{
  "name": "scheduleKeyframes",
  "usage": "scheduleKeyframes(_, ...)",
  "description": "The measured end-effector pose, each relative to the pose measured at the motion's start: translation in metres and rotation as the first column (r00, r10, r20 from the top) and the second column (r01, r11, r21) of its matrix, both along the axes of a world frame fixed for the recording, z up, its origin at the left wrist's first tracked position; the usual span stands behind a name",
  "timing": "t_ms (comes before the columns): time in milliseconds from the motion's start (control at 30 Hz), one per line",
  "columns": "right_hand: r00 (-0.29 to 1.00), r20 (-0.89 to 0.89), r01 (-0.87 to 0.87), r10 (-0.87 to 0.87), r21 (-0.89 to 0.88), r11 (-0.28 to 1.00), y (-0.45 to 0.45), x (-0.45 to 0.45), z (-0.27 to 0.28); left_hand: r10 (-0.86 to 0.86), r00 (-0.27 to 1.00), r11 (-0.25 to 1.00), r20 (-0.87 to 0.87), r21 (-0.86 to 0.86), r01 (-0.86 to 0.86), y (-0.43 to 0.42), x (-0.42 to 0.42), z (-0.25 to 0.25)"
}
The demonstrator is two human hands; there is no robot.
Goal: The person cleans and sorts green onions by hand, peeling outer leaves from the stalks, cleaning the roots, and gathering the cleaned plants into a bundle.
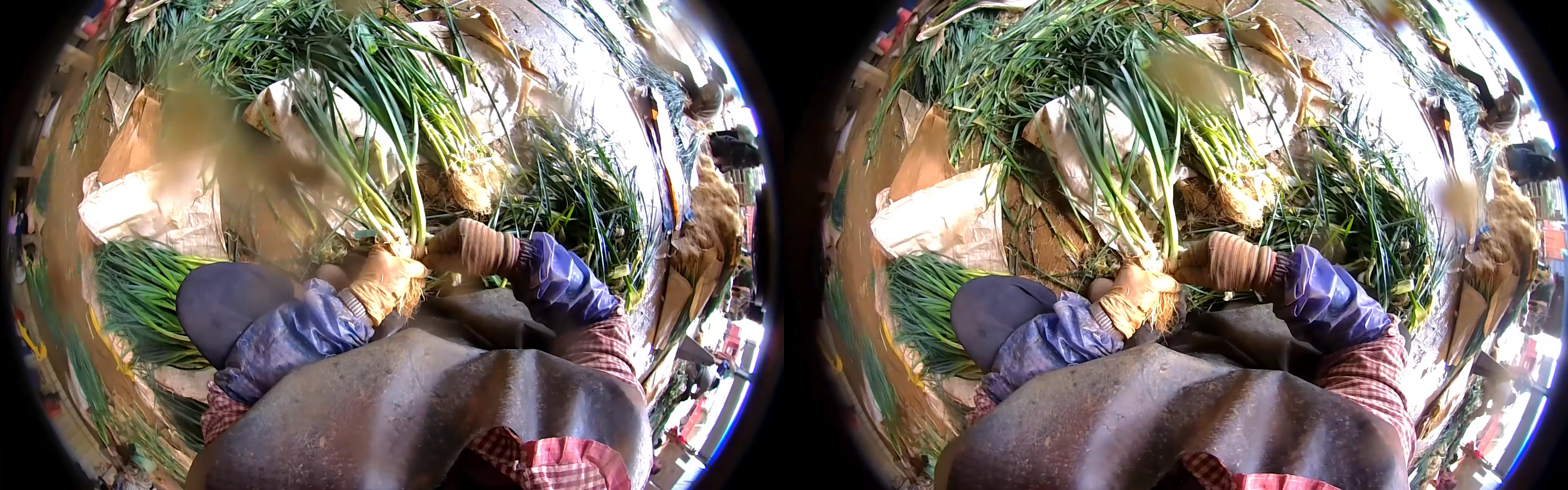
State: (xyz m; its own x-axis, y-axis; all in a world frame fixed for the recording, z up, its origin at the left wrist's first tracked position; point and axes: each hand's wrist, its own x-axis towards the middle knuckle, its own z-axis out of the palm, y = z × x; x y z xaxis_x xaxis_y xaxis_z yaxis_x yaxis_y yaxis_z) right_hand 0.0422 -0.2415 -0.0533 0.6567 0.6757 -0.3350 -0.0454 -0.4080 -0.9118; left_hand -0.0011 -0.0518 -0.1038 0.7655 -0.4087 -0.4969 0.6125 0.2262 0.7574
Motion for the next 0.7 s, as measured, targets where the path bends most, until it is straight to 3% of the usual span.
scheduleKeyframes(33,0.890,0.267,-0.309,0.370,-0.246,0.919,-0.004,0.004,-0.004,0.061,0.997,0.995,-0.041,-0.070,-0.064,0.000,0.003,0.012)
scheduleKeyframes(67,0.589,0.392,-0.475,0.707,-0.539,0.695,-0.010,0.004,-0.011,0.118,0.989,0.982,-0.087,-0.137,-0.129,0.000,0.008,0.024)
scheduleKeyframes(100,0.638,0.332,-0.446,0.695,-0.576,0.685,-0.029,-0.007,-0.054,0.142,0.979,0.961,-0.145,-0.219,-0.172,0.005,0.016,0.037)
scheduleKeyframes(133,0.648,0.185,-0.449,0.738,-0.690,0.567,-0.040,-0.009,-0.067,0.186,0.976,0.958,-0.112,-0.201,-0.206,0.005,0.020,0.041)
scheduleKeyframes(200,0.820,0.095,-0.243,0.565,-0.835,0.493,-0.046,0.007,-0.093,0.202,0.973,0.943,-0.113,-0.244,-0.224,0.005,0.020,0.033)
scheduleKeyframes(233,0.848,0.287,-0.027,0.445,-0.817,0.577,-0.048,0.019,-0.097,0.212,0.964,0.921,-0.163,-0.295,-0.252,0.002,0.018,0.017)
scheduleKeyframes(300,0.847,0.486,0.283,0.216,-0.756,0.590,-0.032,0.041,-0.064,0.175,0.961,0.923,-0.214,-0.304,-0.235,-0.004,0.018,0.013)
scheduleKeyframes(333,0.855,0.505,0.371,0.117,-0.754,0.542,-0.015,0.053,-0.030,0.135,0.956,0.926,-0.262,-0.310,-0.216,-0.006,0.018,0.014)
scheduleKeyframes(400,0.864,0.444,0.322,0.240,-0.851,0.415,-0.028,0.069,-0.081,0.143,0.940,0.918,-0.309,-0.313,-0.243,-0.009,0.020,0.023)
scheduleKeyframes(433,0.810,0.525,0.395,0.260,-0.817,0.420,-0.039,0.070,-0.112,0.180,0.942,0.914,-0.283,-0.306,-0.266,-0.010,0.021,0.024)
scheduleKeyframes(500,0.853,0.468,0.367,0.232,-0.853,0.372,-0.043,0.077,-0.115,0.240,0.935,0.897,-0.263,-0.310,-0.317,-0.011,0.022,0.021)
scheduleKeyframes(533,0.931,0.318,0.250,0.177,-0.912,0.326,-0.040,0.082,-0.096,0.242,0.935,0.895,-0.260,-0.312,-0.318,-0.011,0.024,0.022)
scheduleKeyframes(633,0.899,0.378,0.309,0.220,-0.905,0.292,-0.038,0.070,-0.049,0.290,0.920,0.895,-0.262,-0.267,-0.358,-0.011,0.024,0.025)
scheduleKeyframes(700,0.586,0.748,0.577,0.312,-0.656,0.487,-0.033,0.052,-0.024,0.277,0.915,0.896,-0.292,-0.265,-0.356,-0.011,0.026,0.027)
